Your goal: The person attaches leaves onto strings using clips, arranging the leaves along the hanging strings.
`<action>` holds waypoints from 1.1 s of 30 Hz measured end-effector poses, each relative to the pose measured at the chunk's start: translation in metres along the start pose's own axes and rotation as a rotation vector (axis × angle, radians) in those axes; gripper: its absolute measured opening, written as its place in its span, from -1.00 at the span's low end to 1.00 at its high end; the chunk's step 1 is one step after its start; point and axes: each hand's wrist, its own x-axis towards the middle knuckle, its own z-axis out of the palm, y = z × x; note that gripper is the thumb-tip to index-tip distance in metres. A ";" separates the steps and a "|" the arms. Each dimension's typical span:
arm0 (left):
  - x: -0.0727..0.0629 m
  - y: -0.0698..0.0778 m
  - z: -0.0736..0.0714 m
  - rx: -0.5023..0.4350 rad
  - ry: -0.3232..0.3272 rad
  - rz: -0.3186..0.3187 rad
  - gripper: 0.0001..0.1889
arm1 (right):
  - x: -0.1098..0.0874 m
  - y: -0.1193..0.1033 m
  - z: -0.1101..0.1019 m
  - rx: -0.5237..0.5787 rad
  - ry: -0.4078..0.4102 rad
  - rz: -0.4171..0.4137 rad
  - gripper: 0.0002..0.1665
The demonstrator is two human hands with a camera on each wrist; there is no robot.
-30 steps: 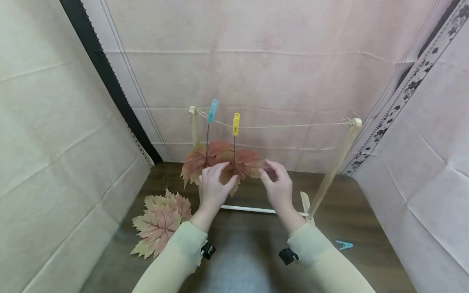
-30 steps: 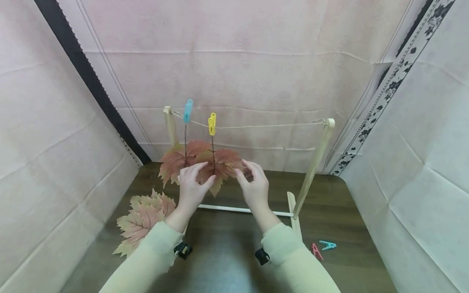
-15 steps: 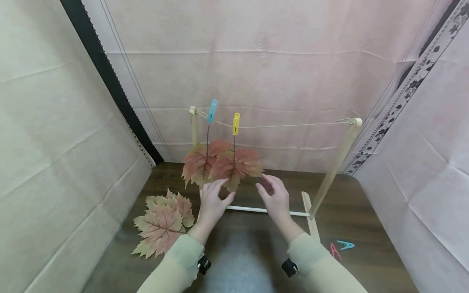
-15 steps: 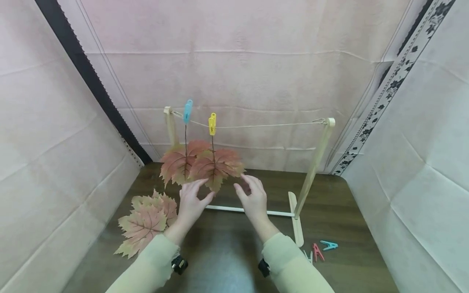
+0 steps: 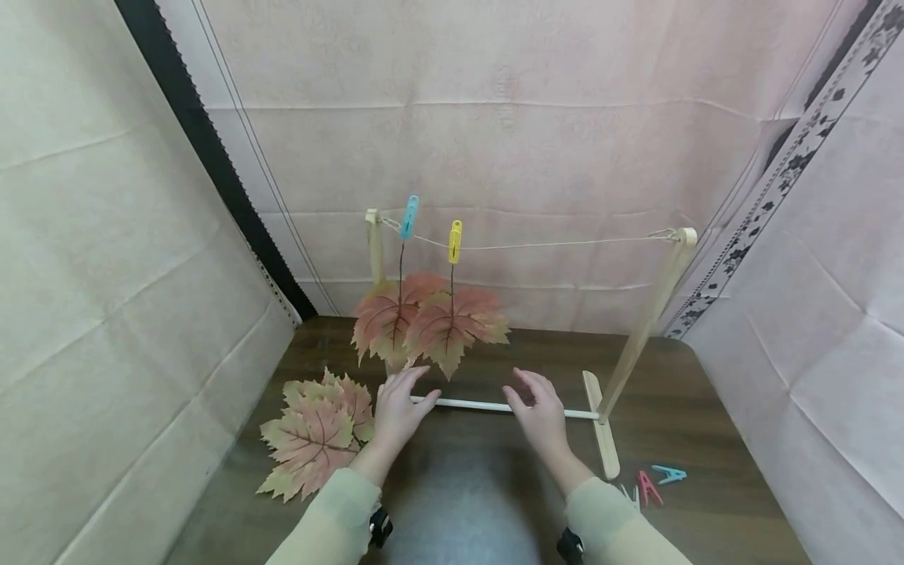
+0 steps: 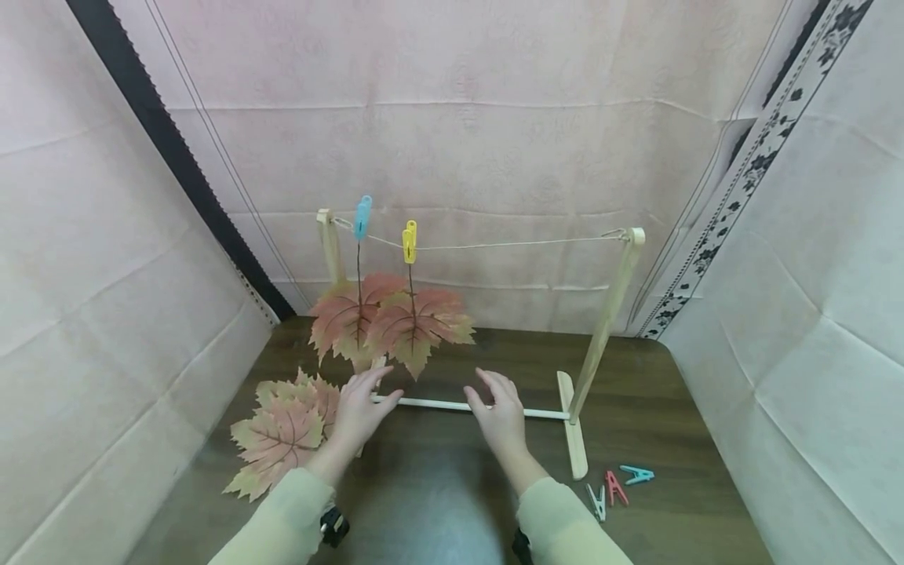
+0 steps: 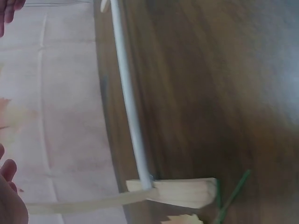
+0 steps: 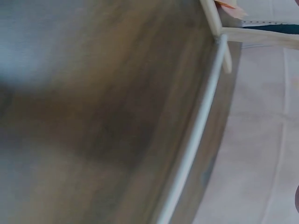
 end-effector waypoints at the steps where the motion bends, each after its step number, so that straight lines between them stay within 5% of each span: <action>1: -0.002 -0.002 0.000 0.005 -0.009 -0.008 -0.56 | -0.003 0.004 -0.001 -0.016 -0.005 0.010 -0.60; 19: -0.028 -0.035 -0.001 0.044 -0.113 -0.086 -0.55 | -0.040 0.054 -0.022 -0.137 -0.037 0.165 -0.53; 33: -0.037 -0.051 -0.005 0.080 -0.077 -0.061 -0.56 | -0.052 0.079 -0.041 -0.162 -0.020 0.180 -0.54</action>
